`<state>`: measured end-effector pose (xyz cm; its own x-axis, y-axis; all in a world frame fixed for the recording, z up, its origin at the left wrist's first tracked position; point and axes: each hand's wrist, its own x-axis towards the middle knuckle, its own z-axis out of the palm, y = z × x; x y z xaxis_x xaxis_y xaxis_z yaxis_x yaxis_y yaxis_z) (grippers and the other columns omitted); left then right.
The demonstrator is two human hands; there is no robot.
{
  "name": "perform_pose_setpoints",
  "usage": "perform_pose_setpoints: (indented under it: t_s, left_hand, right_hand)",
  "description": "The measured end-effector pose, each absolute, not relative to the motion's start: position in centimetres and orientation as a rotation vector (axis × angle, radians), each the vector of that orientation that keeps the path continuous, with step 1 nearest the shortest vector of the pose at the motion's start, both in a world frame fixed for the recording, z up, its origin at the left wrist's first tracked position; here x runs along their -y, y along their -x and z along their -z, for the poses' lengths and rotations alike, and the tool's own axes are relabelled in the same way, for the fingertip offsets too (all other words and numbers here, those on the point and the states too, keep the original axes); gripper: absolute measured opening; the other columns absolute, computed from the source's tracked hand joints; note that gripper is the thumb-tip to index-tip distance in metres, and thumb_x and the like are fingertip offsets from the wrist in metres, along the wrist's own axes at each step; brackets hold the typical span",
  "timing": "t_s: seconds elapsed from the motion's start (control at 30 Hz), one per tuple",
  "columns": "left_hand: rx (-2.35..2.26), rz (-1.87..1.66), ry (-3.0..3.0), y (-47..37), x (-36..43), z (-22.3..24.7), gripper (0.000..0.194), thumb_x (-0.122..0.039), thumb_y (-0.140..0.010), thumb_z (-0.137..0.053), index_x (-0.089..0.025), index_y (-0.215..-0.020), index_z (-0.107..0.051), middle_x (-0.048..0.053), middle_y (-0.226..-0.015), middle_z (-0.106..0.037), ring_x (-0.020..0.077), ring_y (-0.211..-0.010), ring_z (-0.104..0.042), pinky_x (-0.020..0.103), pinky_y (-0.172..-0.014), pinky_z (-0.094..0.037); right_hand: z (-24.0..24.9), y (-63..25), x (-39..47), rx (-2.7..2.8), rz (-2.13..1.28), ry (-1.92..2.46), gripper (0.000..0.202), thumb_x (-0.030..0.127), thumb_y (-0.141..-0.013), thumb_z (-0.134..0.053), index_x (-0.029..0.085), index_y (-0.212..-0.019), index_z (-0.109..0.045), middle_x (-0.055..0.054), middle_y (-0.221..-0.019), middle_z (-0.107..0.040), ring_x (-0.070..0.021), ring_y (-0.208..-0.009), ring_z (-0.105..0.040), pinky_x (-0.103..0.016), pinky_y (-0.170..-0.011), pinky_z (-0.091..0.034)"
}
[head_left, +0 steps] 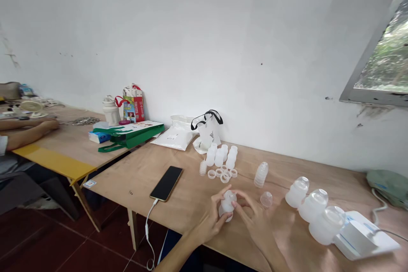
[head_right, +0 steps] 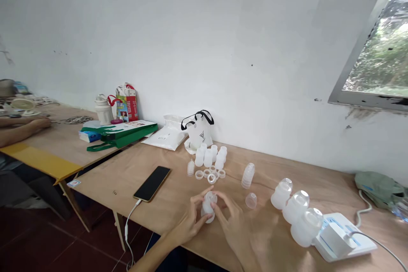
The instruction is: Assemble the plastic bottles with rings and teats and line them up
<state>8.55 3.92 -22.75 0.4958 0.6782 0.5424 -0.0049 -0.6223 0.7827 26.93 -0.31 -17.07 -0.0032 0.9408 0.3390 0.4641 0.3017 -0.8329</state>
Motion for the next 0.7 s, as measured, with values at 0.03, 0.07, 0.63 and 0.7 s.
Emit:
perform_pose_setpoints:
  t_s: [0.03,0.07,0.63,0.7]
  left_hand:
    - [-0.554,-1.144,-1.95,-8.6,-3.9,22.8,0.049,-0.044,-0.103,-0.053,-0.023,-0.142,-0.032,0.021,-0.163,-0.034,0.0289,-0.151,-0.038,0.051,-0.123,-0.034]
    - [-0.575,-1.109,-1.916,-8.6,-3.9,22.6,0.058,-0.046,-0.101,-0.056,-0.023,-0.147,-0.028,0.021,-0.162,-0.037,0.0292,-0.149,-0.04,0.051,-0.122,-0.035]
    - [-0.857,-0.897,-2.004,-8.0,-3.3,19.4,0.059,-0.053,-0.095,-0.063,-0.03,-0.149,-0.053,0.004,-0.148,-0.061,0.0285,-0.133,-0.059,0.043,-0.116,-0.046]
    - [-0.901,-0.94,-1.994,-8.1,-3.5,19.5,0.057,-0.054,-0.092,-0.067,-0.031,-0.143,-0.06,0.003,-0.144,-0.065,0.0286,-0.131,-0.061,0.042,-0.116,-0.047]
  right_hand:
    - [17.1,-26.9,0.3,1.609,-0.621,1.315,0.038,0.059,-0.094,-0.061,0.031,-0.118,-0.071,-0.004,-0.121,-0.075,-0.026,-0.099,-0.073,-0.041,-0.094,-0.058]
    - [17.2,-26.8,0.3,1.599,-0.606,1.32,0.037,0.059,-0.093,-0.062,0.03,-0.115,-0.071,-0.005,-0.12,-0.076,-0.0259,-0.098,-0.073,-0.041,-0.093,-0.058]
    - [15.6,-30.9,-0.3,1.579,-0.907,1.245,0.039,0.062,-0.087,-0.068,0.025,-0.099,-0.074,-0.008,-0.107,-0.077,-0.0272,-0.102,-0.073,-0.042,-0.094,-0.06]
    - [15.9,-30.9,-0.5,1.587,-0.913,1.261,0.039,0.062,-0.086,-0.068,0.025,-0.096,-0.074,-0.008,-0.104,-0.078,-0.0272,-0.1,-0.074,-0.042,-0.094,-0.06]
